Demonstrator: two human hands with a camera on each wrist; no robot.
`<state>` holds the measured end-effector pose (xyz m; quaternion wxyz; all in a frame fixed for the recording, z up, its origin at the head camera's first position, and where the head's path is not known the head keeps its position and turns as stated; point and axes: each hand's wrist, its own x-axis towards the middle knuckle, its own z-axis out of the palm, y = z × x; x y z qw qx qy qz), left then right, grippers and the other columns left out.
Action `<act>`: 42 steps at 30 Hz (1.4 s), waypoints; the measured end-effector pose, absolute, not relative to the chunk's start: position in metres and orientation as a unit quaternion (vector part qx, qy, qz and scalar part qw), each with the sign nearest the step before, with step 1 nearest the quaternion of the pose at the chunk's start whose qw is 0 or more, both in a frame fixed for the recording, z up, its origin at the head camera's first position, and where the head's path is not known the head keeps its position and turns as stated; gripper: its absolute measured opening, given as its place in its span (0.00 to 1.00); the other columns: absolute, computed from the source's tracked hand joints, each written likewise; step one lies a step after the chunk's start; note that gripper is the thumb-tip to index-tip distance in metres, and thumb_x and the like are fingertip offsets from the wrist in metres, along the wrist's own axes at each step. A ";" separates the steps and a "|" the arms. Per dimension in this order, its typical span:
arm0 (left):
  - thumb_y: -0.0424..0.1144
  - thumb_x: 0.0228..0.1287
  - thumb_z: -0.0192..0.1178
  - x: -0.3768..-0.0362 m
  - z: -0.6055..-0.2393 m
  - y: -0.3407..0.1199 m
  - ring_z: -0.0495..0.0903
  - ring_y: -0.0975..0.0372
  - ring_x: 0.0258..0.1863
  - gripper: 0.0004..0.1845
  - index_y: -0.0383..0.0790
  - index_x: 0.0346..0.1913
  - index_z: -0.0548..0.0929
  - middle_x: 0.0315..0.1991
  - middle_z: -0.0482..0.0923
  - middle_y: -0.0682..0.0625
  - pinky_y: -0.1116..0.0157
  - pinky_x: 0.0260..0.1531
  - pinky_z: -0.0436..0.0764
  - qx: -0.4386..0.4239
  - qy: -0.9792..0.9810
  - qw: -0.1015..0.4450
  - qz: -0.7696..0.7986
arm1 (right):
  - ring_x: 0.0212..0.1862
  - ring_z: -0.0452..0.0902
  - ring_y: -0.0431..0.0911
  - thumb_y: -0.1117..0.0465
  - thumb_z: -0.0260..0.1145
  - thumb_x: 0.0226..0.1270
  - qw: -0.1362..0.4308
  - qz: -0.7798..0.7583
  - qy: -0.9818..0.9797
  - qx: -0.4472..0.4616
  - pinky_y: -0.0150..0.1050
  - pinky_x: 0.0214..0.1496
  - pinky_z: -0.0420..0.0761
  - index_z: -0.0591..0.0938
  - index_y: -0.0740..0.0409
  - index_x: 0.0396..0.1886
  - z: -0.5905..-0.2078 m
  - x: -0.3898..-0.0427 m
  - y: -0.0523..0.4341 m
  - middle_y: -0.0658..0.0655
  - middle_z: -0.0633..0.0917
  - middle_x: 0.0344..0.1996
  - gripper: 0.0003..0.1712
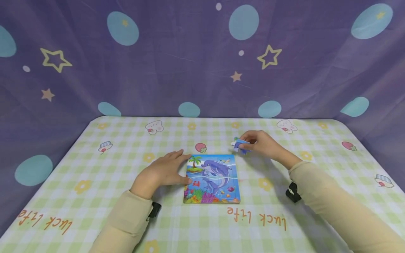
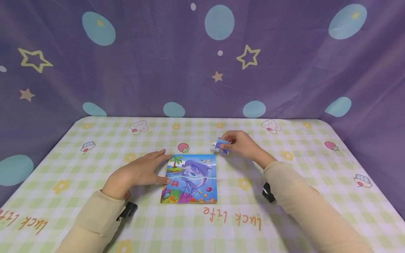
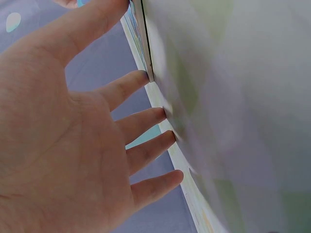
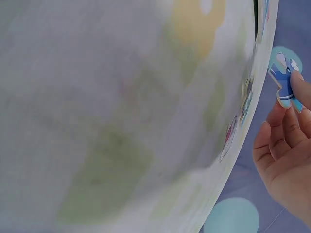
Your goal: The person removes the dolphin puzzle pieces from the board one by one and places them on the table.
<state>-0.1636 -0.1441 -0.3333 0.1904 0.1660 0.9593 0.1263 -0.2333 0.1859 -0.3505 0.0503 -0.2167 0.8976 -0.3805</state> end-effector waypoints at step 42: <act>0.57 0.58 0.69 -0.164 -0.334 -0.144 0.49 0.45 0.76 0.47 0.48 0.77 0.61 0.78 0.49 0.42 0.41 0.70 0.56 0.161 0.960 0.191 0.126 | 0.39 0.80 0.52 0.60 0.72 0.65 0.013 -0.305 0.934 -0.183 0.48 0.44 0.78 0.85 0.60 0.44 -0.353 -0.257 0.240 0.55 0.85 0.31 0.12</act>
